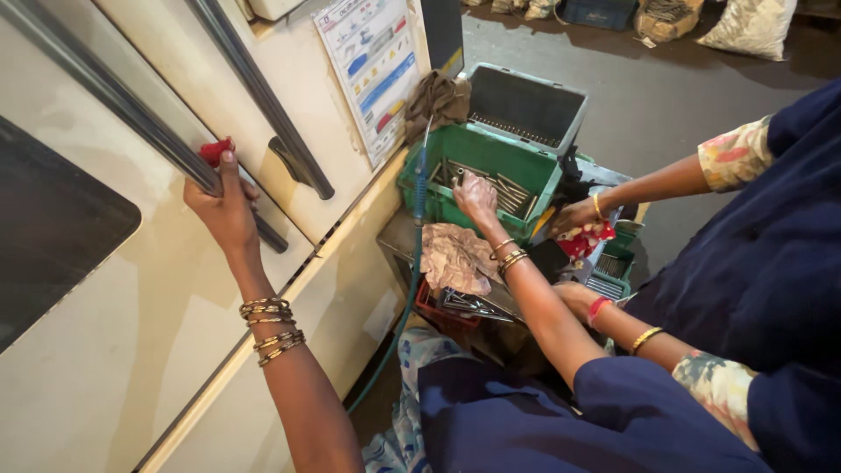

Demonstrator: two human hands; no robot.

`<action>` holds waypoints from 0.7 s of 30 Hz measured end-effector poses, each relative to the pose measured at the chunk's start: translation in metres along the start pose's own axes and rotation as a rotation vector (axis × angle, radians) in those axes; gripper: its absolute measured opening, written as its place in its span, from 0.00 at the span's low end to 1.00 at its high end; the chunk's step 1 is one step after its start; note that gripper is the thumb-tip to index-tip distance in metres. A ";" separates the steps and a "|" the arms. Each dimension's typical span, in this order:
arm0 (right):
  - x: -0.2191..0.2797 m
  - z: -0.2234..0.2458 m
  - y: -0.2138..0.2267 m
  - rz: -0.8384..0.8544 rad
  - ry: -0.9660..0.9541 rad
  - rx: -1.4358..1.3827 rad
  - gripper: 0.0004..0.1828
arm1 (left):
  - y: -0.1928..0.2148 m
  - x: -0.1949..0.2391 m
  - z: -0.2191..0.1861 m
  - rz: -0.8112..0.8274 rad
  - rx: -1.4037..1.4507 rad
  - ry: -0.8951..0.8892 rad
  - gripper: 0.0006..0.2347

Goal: The person operates a metal turning machine, inserting small metal rods into the chuck and starting the machine to process them. They retrieve rods from a green bin, insert them into the machine, and press a control button to run the cycle.

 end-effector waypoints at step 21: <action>-0.001 -0.003 -0.001 0.027 -0.030 -0.006 0.24 | 0.000 -0.001 0.011 -0.044 0.027 -0.020 0.09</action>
Point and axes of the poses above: each hand's wrist, its own x-axis away from the middle knuckle, its own y-axis out of the back of the hand, z = x × y, the point moved 5 cm from there along -x, towards the middle knuckle, and after that the axes turned 13 degrees about -x, right-handed, at the moved point
